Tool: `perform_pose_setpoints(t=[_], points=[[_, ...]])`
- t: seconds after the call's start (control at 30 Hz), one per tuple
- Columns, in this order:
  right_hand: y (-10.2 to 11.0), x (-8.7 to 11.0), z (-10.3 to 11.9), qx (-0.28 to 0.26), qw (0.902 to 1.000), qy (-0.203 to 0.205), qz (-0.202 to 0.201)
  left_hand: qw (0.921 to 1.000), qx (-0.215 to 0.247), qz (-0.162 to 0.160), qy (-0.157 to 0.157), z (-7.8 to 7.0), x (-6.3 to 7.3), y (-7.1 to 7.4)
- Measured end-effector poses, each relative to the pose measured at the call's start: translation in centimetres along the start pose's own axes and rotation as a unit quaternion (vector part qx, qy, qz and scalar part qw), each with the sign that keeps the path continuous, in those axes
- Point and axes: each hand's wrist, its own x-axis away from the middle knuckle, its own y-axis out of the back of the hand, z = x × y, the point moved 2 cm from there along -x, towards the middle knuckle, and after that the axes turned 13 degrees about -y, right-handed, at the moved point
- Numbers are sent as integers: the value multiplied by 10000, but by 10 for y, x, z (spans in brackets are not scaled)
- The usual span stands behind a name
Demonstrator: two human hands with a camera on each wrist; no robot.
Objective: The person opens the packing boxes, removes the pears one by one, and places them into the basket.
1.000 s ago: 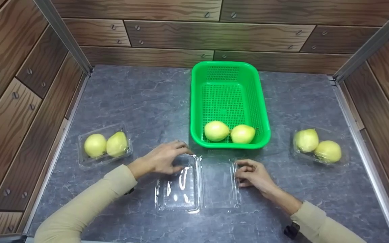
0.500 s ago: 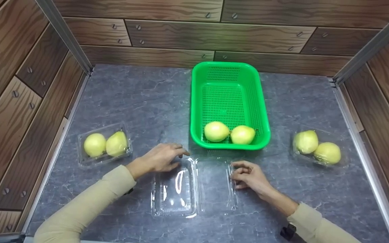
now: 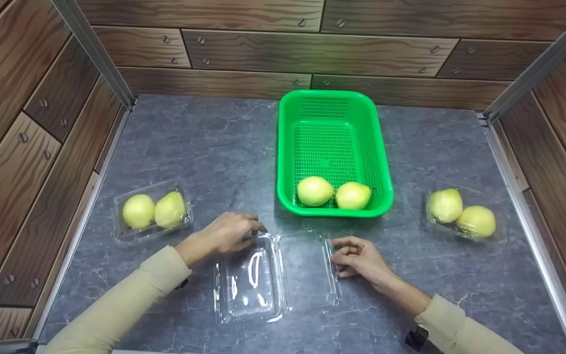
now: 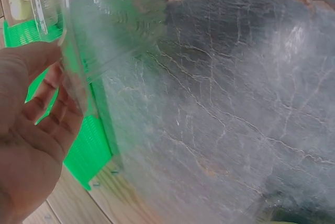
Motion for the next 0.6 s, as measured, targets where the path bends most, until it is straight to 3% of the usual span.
perform_pose_setpoints(t=[0.3,0.6], points=[[-7,2,-5,43,9999,48,159,9989,199,125,410,-2,15,3],[-14,2,-11,97,9996,119,251,9968,469,-271,581,1,35,7]])
